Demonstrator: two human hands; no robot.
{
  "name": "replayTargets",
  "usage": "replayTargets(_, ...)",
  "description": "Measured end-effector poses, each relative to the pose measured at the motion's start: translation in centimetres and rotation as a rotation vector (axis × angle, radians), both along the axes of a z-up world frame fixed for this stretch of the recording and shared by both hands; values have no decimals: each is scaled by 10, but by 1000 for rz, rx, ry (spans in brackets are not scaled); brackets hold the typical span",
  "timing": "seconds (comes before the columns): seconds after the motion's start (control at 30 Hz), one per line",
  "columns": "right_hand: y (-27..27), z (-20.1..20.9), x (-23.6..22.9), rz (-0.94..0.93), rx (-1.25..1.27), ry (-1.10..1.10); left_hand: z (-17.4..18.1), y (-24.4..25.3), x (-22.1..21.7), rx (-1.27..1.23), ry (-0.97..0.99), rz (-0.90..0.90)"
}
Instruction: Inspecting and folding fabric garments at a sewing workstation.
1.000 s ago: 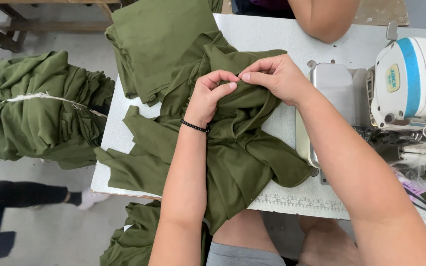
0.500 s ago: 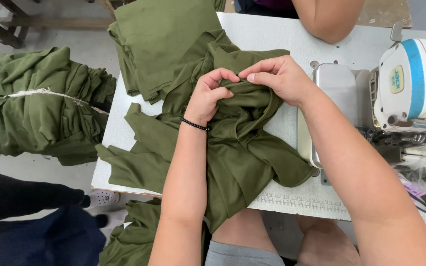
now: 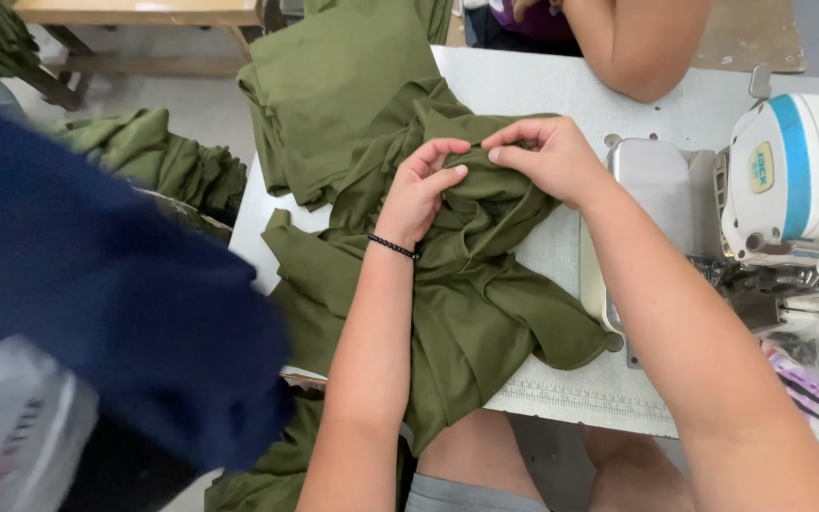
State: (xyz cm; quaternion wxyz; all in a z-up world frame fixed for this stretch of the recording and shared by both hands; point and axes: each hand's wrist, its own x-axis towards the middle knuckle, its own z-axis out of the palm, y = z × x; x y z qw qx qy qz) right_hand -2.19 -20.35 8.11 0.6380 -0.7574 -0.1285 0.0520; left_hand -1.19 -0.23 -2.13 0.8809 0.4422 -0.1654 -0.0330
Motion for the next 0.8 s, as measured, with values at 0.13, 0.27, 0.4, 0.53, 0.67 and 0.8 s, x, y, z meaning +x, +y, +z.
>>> replayTargets(0.13, -1, -2, 4, -73, -239, 22, -17, -4, 11, 130, 70, 90)
replayTargets(0.27, -7, -15, 15, -47, -448, -92, -9, -10, 7, 247, 58, 173)
replayTargets(0.4, -14, -27, 18, -58, -537, -109, -12, -13, 9, 518, -12, 289)
replayTargets(0.53, -13, -31, 19, -82, -628, -177, -9, -13, 6, 449, -17, 292)
replayTargets(0.67, 0, -4, 12, -21, -589, -151, 2, -5, 4, 468, -64, 215)
replayTargets(0.8, 2, 2, 6, -39, -598, -101, 3, -8, 3, 487, -29, 231)
